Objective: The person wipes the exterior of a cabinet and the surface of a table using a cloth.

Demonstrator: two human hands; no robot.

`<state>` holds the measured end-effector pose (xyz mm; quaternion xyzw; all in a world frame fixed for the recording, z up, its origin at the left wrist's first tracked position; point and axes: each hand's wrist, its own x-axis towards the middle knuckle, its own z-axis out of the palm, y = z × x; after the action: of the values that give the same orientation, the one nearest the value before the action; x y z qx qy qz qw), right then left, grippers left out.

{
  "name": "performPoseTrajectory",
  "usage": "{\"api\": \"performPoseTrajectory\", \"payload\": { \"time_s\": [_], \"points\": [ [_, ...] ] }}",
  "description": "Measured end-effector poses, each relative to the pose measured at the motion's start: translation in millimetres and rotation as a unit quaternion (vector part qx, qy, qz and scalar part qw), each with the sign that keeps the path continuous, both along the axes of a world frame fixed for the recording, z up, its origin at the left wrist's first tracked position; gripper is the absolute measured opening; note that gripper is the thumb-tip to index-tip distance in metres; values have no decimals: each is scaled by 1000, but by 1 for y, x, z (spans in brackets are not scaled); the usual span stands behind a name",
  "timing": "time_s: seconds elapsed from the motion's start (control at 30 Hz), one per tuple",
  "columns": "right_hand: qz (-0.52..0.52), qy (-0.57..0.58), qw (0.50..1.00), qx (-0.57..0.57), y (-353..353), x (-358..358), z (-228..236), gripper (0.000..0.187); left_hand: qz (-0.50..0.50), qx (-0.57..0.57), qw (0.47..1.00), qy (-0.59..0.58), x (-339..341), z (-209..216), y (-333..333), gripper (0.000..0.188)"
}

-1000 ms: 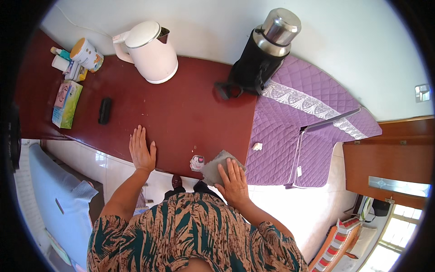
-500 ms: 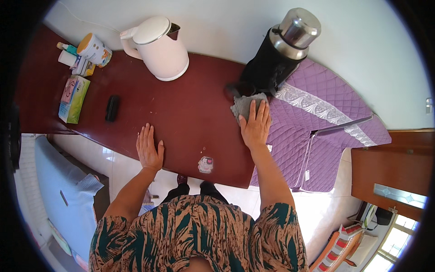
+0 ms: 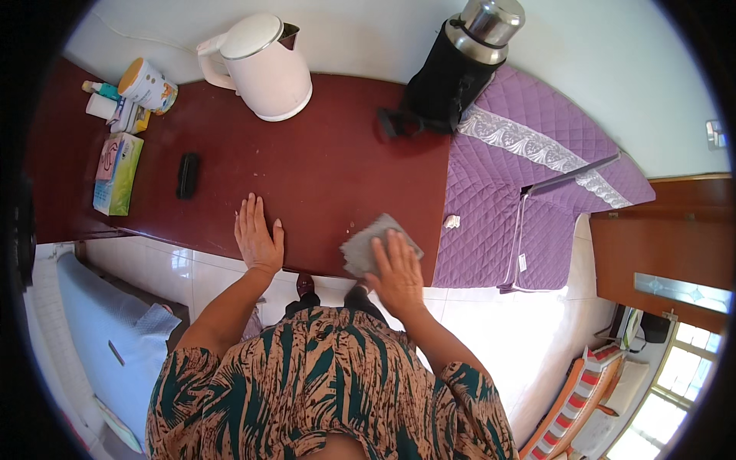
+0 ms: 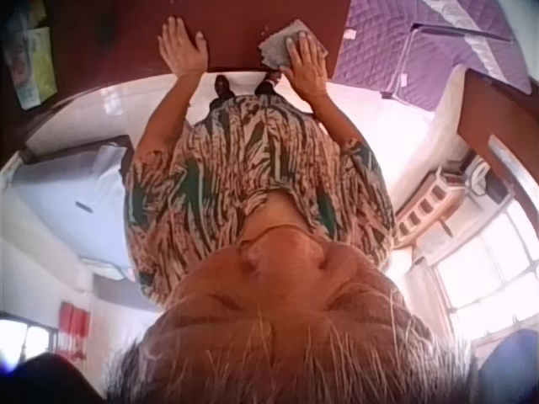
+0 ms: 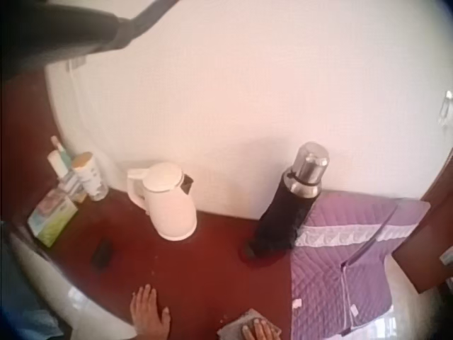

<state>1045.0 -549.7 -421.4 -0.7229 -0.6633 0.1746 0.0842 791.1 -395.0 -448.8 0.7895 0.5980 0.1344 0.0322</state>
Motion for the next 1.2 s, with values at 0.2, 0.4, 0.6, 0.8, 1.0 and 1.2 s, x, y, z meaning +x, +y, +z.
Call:
{"api": "performPoseTrajectory", "payload": {
  "time_s": [0.2,0.4,0.6,0.8,1.0,1.2],
  "points": [
    [-170,-58,981,69,-21,-5,-13,69,3,-18,1000,-6,1,-5,0,60],
    [-105,-51,992,41,35,-85,-16,73,-26,-41,996,-76,-14,-12,4,59],
    [98,28,991,91,66,-180,-20,71,-101,-106,950,-275,-99,-6,26,58],
    [-1,-31,997,71,51,-146,-15,69,-84,-54,986,-131,-199,-4,15,58],
    [-276,-129,950,62,0,-56,-26,66,-76,-69,994,-25,-211,0,8,57],
    [-295,-161,936,108,44,-114,-52,71,-94,-106,990,-5,-215,2,12,61]
  ]
}}
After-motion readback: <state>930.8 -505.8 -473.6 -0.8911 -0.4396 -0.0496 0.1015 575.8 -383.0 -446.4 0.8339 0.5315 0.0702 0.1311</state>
